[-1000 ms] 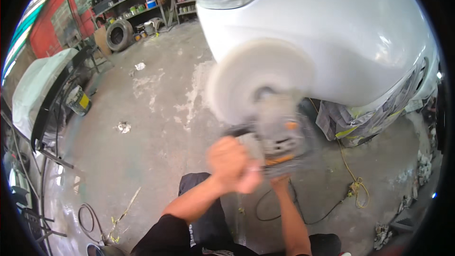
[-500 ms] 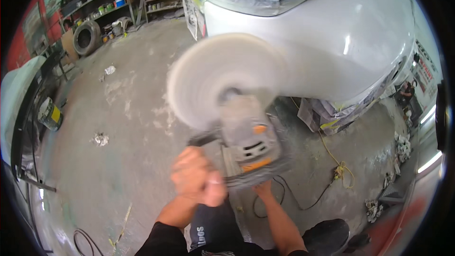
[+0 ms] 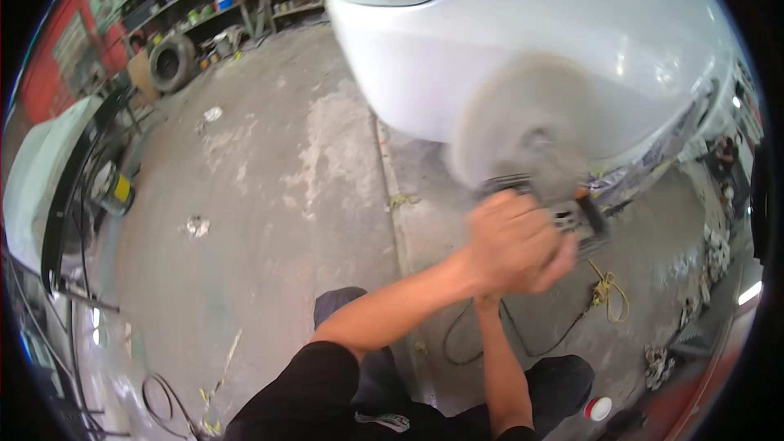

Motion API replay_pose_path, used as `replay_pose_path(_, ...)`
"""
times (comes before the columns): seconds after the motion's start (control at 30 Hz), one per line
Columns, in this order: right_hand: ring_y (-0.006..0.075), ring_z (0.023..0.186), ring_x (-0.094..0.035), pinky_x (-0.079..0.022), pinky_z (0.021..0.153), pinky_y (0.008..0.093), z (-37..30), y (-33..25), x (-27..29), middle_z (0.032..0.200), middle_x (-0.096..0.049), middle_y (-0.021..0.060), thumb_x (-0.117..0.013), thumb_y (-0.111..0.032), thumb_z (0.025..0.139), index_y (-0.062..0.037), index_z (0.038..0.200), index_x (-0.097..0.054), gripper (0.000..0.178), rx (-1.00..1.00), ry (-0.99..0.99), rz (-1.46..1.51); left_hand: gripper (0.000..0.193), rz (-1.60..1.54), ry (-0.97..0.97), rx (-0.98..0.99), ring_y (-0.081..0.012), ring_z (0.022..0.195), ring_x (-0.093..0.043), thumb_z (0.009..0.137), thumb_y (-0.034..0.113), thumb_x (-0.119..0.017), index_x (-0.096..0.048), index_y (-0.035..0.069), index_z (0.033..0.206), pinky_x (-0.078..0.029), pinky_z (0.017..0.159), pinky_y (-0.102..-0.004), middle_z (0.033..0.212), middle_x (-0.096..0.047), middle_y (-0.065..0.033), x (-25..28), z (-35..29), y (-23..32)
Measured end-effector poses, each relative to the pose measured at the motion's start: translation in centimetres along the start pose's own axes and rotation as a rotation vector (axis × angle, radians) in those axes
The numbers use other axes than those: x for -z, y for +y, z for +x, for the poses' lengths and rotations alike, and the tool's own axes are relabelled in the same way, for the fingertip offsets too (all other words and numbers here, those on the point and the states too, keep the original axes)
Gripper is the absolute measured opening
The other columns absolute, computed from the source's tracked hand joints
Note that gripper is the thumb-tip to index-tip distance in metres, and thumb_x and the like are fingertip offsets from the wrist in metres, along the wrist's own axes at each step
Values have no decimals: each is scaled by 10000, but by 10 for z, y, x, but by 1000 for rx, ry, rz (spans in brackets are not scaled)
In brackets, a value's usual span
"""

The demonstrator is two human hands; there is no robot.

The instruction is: The person applies a white substance from a container onto a vehicle panel by hand and then uses a motorized buffer to polish the surface.

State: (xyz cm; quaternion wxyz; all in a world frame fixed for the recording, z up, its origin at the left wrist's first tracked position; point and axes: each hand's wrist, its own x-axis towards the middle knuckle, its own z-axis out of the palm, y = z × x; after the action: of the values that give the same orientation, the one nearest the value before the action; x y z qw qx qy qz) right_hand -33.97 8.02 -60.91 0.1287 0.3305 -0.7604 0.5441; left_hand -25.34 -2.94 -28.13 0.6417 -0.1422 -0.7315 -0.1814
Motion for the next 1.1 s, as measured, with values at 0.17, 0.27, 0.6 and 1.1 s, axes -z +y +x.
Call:
replay_pose_path(0.17, 373, 750, -683, -551, 673, 387, -26, 28, -34, 852, -701, 185, -736, -148, 749, 19, 1003, -666, 313, -138, 38, 34, 340, -104, -29, 7, -206, 500, -429, 685, 159, -730, -438, 146, 511, -340, 510, -364, 522, -406, -19, -40, -25, -18)
replay_pose_path(0.27, 364, 770, -692, -555, 688, 389, -49, 37, -39, 868, -708, 183, -743, -153, 749, 22, 1015, -669, 327, -129, -74, 44, 291, -11, -72, 47, -204, 506, -425, 667, 150, -716, -462, 146, 525, -347, 522, -357, 532, -402, -13, 4, -76, -22)
replay_pose_path(0.6, 340, 931, -682, -516, 815, 428, -3, -57, -106, 965, -709, 185, -767, -225, 748, 10, 1001, -647, 366, -114, -492, 309, 207, 315, 92, 265, -228, 445, -390, 741, 88, -560, -471, 47, 558, -300, 479, -341, 523, -457, -65, 169, -130, -26)
replay_pose_path(1.1, 334, 973, -676, -545, 811, 384, -37, 83, -95, 1065, -700, 174, -719, -164, 836, -19, 1116, -650, 323, -5, -156, 18, 330, 85, -48, 9, -197, 502, -384, 673, 143, -718, -414, 127, 544, -304, 504, -350, 547, -355, -11, 5, -88, -15)
